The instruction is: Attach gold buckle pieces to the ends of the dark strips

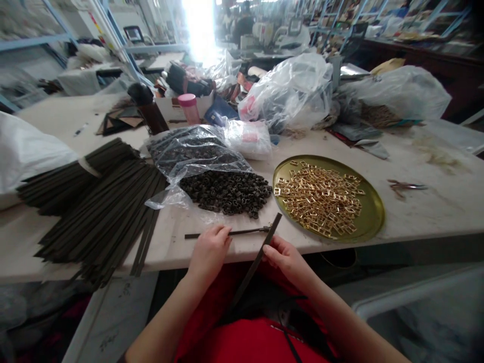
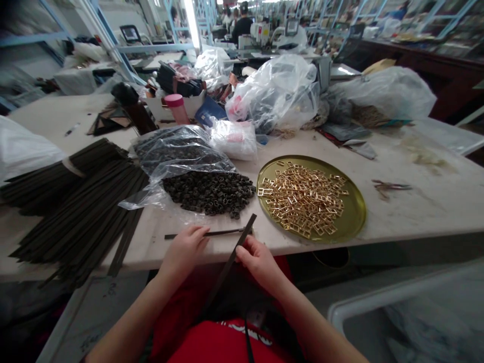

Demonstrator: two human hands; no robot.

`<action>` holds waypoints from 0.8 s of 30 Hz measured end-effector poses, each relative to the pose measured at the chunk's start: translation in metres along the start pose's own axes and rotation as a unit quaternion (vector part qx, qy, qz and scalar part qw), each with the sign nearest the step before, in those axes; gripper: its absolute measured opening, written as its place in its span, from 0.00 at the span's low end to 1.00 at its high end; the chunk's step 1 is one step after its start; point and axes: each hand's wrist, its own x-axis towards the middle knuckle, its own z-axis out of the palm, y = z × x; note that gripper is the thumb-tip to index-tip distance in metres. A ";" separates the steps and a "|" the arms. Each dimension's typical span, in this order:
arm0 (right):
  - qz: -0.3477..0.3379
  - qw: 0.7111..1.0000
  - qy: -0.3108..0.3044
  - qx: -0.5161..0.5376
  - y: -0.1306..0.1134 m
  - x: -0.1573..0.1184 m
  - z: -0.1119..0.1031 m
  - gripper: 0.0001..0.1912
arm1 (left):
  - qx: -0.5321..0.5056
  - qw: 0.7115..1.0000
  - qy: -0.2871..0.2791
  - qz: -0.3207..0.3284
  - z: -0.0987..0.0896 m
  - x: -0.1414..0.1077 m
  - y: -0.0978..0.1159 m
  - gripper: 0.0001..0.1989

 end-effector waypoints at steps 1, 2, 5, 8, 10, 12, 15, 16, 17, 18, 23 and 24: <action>-0.011 1.000 0.016 -0.008 0.000 0.001 -0.001 0.11 | 0.044 0.999 0.001 0.014 0.003 0.008 -0.002 0.11; -0.020 0.999 0.031 -0.018 0.001 0.002 -0.003 0.12 | 0.075 0.997 -0.004 0.021 0.006 0.014 -0.004 0.10; -0.028 0.997 0.060 -0.045 0.002 0.010 -0.008 0.15 | 0.111 0.993 -0.020 0.014 0.011 0.025 -0.008 0.10; -0.026 0.996 0.068 -0.058 0.006 0.020 -0.010 0.18 | 0.109 0.994 -0.022 0.011 0.013 0.027 -0.009 0.11; -0.031 0.994 0.075 -0.076 0.010 0.024 -0.008 0.19 | 0.104 0.994 -0.022 0.013 0.014 0.027 -0.009 0.11; -0.035 0.992 0.080 -0.095 0.012 0.027 -0.007 0.19 | 0.100 0.995 -0.021 0.013 0.015 0.026 -0.010 0.11; -0.037 0.990 0.079 -0.112 0.014 0.029 -0.005 0.19 | 0.099 0.995 -0.019 0.017 0.018 0.024 -0.012 0.10; -0.038 0.989 0.078 -0.117 0.014 0.030 -0.004 0.19 | 0.099 0.995 -0.017 0.023 0.019 0.022 -0.013 0.10; -0.039 0.989 0.077 -0.121 0.013 0.030 -0.004 0.19 | 0.100 0.994 -0.016 0.029 0.020 0.020 -0.014 0.11; -0.041 0.988 0.076 -0.127 0.013 0.031 -0.004 0.19 | 0.102 0.994 -0.013 0.035 0.021 0.017 -0.015 0.12; -0.042 0.981 0.079 -0.172 0.009 0.033 -0.003 0.18 | 0.125 0.992 -0.005 0.031 0.017 -0.004 -0.028 0.17; -0.042 0.980 0.081 -0.176 0.008 0.034 -0.002 0.18 | 0.137 0.990 -0.004 0.025 0.015 -0.008 -0.033 0.18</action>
